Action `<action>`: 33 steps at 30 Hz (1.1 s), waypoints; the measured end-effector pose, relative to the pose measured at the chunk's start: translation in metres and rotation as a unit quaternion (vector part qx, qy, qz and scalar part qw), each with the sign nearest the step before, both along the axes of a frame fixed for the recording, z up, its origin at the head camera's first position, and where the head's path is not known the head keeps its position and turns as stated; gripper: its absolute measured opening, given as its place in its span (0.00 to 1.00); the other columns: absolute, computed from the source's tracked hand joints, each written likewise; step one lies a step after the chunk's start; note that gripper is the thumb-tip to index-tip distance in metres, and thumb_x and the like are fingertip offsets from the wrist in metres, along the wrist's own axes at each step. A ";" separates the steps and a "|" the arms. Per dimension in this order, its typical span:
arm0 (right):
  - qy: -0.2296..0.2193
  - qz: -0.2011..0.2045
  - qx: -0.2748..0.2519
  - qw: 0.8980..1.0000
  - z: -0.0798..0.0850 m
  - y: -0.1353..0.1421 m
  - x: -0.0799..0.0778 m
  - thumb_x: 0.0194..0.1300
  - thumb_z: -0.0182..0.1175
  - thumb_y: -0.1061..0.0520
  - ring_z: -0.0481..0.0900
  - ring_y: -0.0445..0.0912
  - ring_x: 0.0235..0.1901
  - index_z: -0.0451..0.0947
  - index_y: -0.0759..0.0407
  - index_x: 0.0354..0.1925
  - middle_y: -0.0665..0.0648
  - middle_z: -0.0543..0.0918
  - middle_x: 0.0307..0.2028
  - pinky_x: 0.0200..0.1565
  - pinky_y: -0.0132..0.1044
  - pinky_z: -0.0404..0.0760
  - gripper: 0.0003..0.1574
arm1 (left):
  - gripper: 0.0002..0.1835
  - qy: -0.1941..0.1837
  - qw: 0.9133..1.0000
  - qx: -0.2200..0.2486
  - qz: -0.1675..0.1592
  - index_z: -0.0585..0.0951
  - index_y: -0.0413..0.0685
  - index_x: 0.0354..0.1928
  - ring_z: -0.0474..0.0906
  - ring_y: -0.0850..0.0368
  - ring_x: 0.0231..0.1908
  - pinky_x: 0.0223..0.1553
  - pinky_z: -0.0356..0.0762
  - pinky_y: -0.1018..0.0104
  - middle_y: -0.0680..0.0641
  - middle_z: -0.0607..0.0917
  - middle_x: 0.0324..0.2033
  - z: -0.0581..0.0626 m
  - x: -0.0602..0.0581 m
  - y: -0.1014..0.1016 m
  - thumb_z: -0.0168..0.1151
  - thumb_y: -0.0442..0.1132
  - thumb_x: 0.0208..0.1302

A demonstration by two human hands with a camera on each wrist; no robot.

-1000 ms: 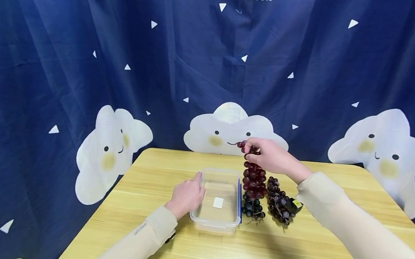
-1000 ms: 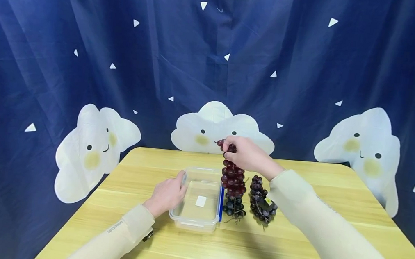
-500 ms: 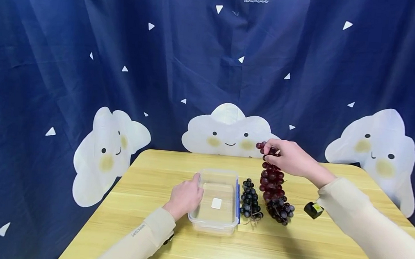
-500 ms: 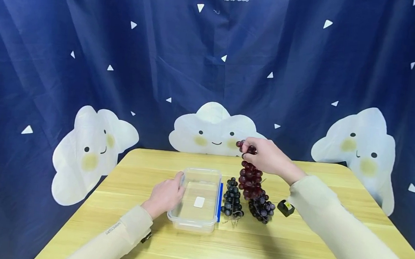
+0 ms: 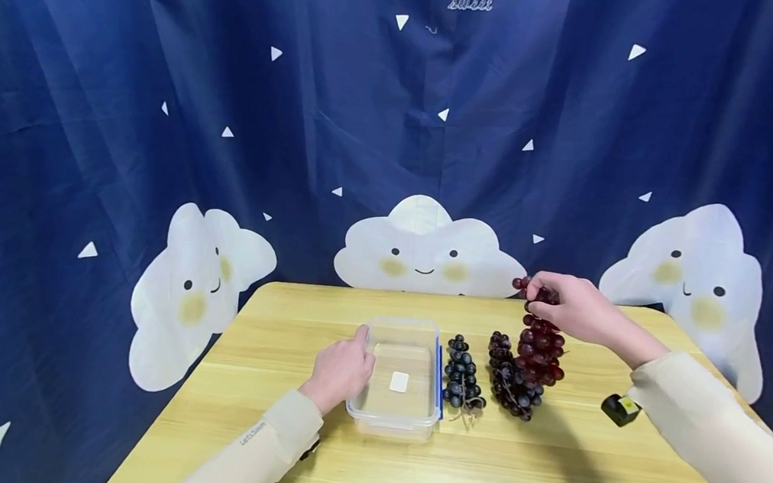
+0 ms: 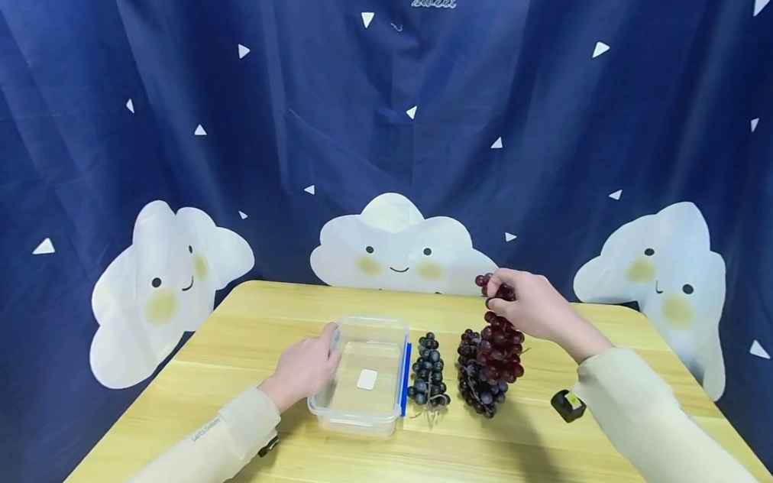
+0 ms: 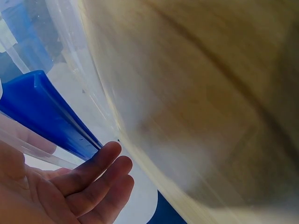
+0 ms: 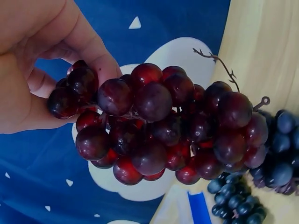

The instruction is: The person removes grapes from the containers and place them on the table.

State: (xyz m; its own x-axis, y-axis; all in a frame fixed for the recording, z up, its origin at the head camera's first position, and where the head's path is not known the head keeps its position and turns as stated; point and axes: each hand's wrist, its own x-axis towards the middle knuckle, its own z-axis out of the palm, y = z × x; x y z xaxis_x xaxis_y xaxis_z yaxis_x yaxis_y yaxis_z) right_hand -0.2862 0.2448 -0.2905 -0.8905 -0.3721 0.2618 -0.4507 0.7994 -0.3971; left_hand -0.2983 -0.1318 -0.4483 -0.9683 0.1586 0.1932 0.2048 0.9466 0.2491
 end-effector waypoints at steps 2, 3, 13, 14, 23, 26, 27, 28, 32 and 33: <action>-0.006 -0.002 -0.003 1.000 -0.003 0.005 0.000 0.67 0.63 0.59 0.67 0.44 0.22 0.76 0.55 0.38 0.51 0.78 0.30 0.34 0.40 0.68 0.04 | 0.29 0.003 1.000 0.000 0.000 0.65 0.43 0.71 0.75 0.53 0.22 0.21 0.72 0.57 0.43 0.84 0.28 -0.001 0.000 -0.001 0.48 0.45 0.70; -0.012 -0.002 -0.005 1.000 -0.005 0.008 0.000 0.67 0.63 0.59 0.66 0.44 0.21 0.75 0.55 0.38 0.52 0.77 0.30 0.34 0.40 0.67 0.04 | 0.29 0.004 1.000 0.000 0.000 0.65 0.43 0.71 0.76 0.53 0.22 0.21 0.72 0.58 0.42 0.84 0.28 -0.001 0.000 -0.001 0.48 0.45 0.70; -0.017 -0.011 -0.011 1.000 -0.021 0.033 0.005 0.68 0.63 0.60 0.64 0.41 0.20 0.75 0.56 0.38 0.54 0.77 0.34 0.30 0.36 0.67 0.05 | 0.28 0.010 1.000 -0.004 -0.007 0.66 0.42 0.70 0.75 0.53 0.21 0.20 0.71 0.58 0.44 0.82 0.26 -0.001 -0.001 -0.002 0.48 0.44 0.70; -0.011 -0.011 -0.007 1.000 -0.022 0.034 0.006 0.68 0.63 0.60 0.65 0.41 0.21 0.75 0.57 0.38 0.53 0.77 0.33 0.31 0.36 0.67 0.05 | 0.28 0.009 1.000 -0.004 -0.007 0.66 0.42 0.70 0.75 0.54 0.21 0.20 0.71 0.58 0.44 0.82 0.25 -0.001 -0.001 -0.002 0.48 0.44 0.70; -0.021 -0.020 -0.002 1.000 -0.032 0.049 0.008 0.68 0.63 0.58 0.64 0.40 0.21 0.74 0.55 0.37 0.54 0.78 0.34 0.28 0.35 0.65 0.05 | 0.28 0.009 1.000 -0.005 -0.006 0.66 0.43 0.70 0.76 0.53 0.23 0.20 0.72 0.57 0.45 0.82 0.26 -0.002 -0.002 -0.002 0.48 0.45 0.70; -0.025 -0.028 0.002 0.999 -0.035 0.055 0.011 0.69 0.63 0.58 0.64 0.40 0.21 0.74 0.55 0.37 0.55 0.78 0.35 0.28 0.35 0.65 0.06 | 0.29 0.012 1.000 -0.007 -0.010 0.66 0.43 0.70 0.76 0.54 0.22 0.20 0.71 0.58 0.46 0.81 0.24 -0.001 -0.003 -0.003 0.47 0.45 0.70; -0.024 -0.030 0.005 0.999 -0.036 0.057 0.011 0.69 0.63 0.58 0.64 0.41 0.21 0.74 0.54 0.37 0.54 0.78 0.35 0.29 0.35 0.65 0.06 | 0.29 0.012 1.000 -0.008 -0.011 0.66 0.43 0.70 0.75 0.54 0.22 0.20 0.71 0.58 0.46 0.80 0.23 -0.001 -0.004 -0.003 0.47 0.45 0.70; -0.022 -0.032 0.006 0.999 -0.037 0.058 0.012 0.69 0.63 0.57 0.64 0.41 0.22 0.74 0.54 0.37 0.54 0.78 0.35 0.30 0.35 0.65 0.06 | 0.29 0.011 1.000 -0.007 -0.011 0.65 0.43 0.71 0.74 0.54 0.21 0.20 0.71 0.59 0.46 0.80 0.23 -0.001 -0.004 -0.003 0.47 0.45 0.70; -0.008 -0.027 0.009 1.000 -0.041 0.062 0.013 0.68 0.63 0.58 0.67 0.41 0.25 0.74 0.53 0.36 0.52 0.78 0.33 0.32 0.34 0.66 0.06 | 0.29 0.008 1.000 -0.003 -0.007 0.65 0.43 0.71 0.74 0.55 0.21 0.20 0.70 0.59 0.46 0.80 0.23 0.000 -0.004 -0.003 0.49 0.45 0.70; -0.006 -0.025 0.009 1.000 -0.043 0.063 0.012 0.67 0.64 0.58 0.68 0.41 0.26 0.74 0.53 0.36 0.51 0.78 0.33 0.33 0.34 0.66 0.06 | 0.29 0.006 1.000 -0.002 -0.006 0.65 0.43 0.71 0.74 0.54 0.21 0.20 0.70 0.59 0.46 0.81 0.24 0.000 -0.004 -0.004 0.49 0.45 0.71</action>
